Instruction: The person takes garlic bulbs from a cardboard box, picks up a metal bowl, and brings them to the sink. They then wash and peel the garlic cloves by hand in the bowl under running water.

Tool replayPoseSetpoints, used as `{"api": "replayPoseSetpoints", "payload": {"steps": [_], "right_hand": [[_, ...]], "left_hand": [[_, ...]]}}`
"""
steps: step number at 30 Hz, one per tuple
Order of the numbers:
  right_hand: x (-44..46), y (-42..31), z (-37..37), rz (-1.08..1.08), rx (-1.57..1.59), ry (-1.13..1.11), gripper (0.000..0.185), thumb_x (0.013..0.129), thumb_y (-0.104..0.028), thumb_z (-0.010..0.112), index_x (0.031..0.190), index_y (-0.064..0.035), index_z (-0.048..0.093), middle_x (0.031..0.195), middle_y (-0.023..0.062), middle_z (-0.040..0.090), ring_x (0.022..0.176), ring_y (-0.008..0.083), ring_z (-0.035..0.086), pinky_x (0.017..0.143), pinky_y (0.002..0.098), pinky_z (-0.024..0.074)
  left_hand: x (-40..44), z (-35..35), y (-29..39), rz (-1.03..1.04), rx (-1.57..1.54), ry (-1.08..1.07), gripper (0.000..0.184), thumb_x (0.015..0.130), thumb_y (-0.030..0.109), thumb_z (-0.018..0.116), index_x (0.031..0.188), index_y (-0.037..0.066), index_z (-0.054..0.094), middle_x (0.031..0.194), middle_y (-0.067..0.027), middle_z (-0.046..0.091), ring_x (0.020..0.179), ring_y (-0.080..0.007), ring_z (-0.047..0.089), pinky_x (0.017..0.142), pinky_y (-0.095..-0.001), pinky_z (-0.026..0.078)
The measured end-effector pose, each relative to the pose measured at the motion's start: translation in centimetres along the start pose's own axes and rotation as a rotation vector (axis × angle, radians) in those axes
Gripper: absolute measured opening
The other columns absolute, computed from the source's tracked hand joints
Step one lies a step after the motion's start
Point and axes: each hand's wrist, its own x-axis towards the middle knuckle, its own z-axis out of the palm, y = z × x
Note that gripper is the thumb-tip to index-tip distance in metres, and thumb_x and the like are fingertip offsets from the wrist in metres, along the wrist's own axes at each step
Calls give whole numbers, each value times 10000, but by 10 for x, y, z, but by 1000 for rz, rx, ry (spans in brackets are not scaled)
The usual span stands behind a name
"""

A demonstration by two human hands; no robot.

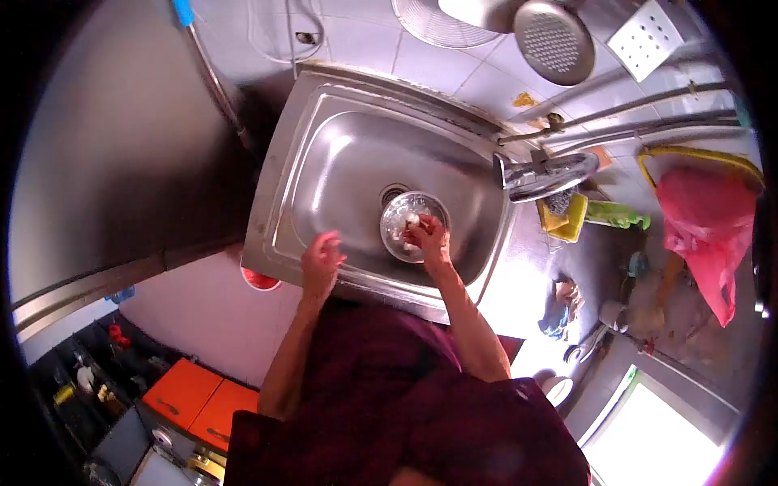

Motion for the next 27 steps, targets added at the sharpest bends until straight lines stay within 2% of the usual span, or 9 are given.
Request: {"api": "replayPoseSetpoints", "payload": {"steps": [3,6,9,10,13,15,18,23,27], "right_hand": [[-17,1,-1,-10,162,-6,292,883,-39,682,1165,-23,610,1043,88,682,892,178,680,819,316,578],[-46,-28,8,-2,210,-106,336,891,-105,709,1204,2,651,1051,46,699,955,125,656,856,268,535],[-54,-31,4,-56,219,-34,272,949,-154,659,1171,2,669,973,45,714,846,131,680,837,272,540],[-56,-35,2,-68,231,-17,272,949,-154,659,1171,2,669,973,45,714,846,131,680,837,272,540],[-65,-45,1,-120,125,-59,257,991,-151,595,1164,34,641,1002,93,711,842,154,696,817,283,569],[-67,-51,5,-207,39,16,242,999,-216,592,1085,5,639,865,68,704,796,120,671,729,262,547],[-65,-53,4,-300,-108,76,221,1022,-218,543,1057,-11,611,786,57,667,668,109,625,618,263,518],[-74,-76,4,-183,-69,-45,248,1037,-245,506,1006,-17,598,747,44,638,578,101,584,519,256,478],[-69,-60,7,-135,158,-23,300,1035,-294,506,950,-14,573,705,42,615,522,110,558,452,255,450]], "left_hand": [[22,67,34,-213,-5,-268,359,985,215,619,1302,50,580,1073,-66,678,736,-96,643,660,-248,561],[32,110,13,11,7,-383,376,973,277,636,1281,64,609,981,-73,704,731,-124,665,643,-258,540],[35,122,9,10,-110,-421,354,995,296,590,1259,62,621,974,-90,707,777,-160,676,657,-286,543],[34,117,22,170,182,-420,372,1022,336,522,1253,60,618,975,-112,707,809,-193,675,684,-313,543],[31,120,24,8,56,-435,391,1039,358,460,1245,65,617,985,-130,705,812,-222,677,719,-333,545],[30,120,27,82,178,-464,415,1052,384,429,1262,69,597,1014,-111,705,845,-228,679,738,-343,547],[25,129,30,242,107,-429,423,1063,410,390,1259,91,586,959,-78,698,728,-191,657,627,-309,532],[16,130,66,-138,-231,-509,517,1062,478,330,1187,41,576,693,-37,597,423,-84,456,389,-230,373],[18,131,71,-138,-133,-526,540,1050,502,353,1122,14,573,676,-63,615,449,-126,525,413,-265,426]]}}
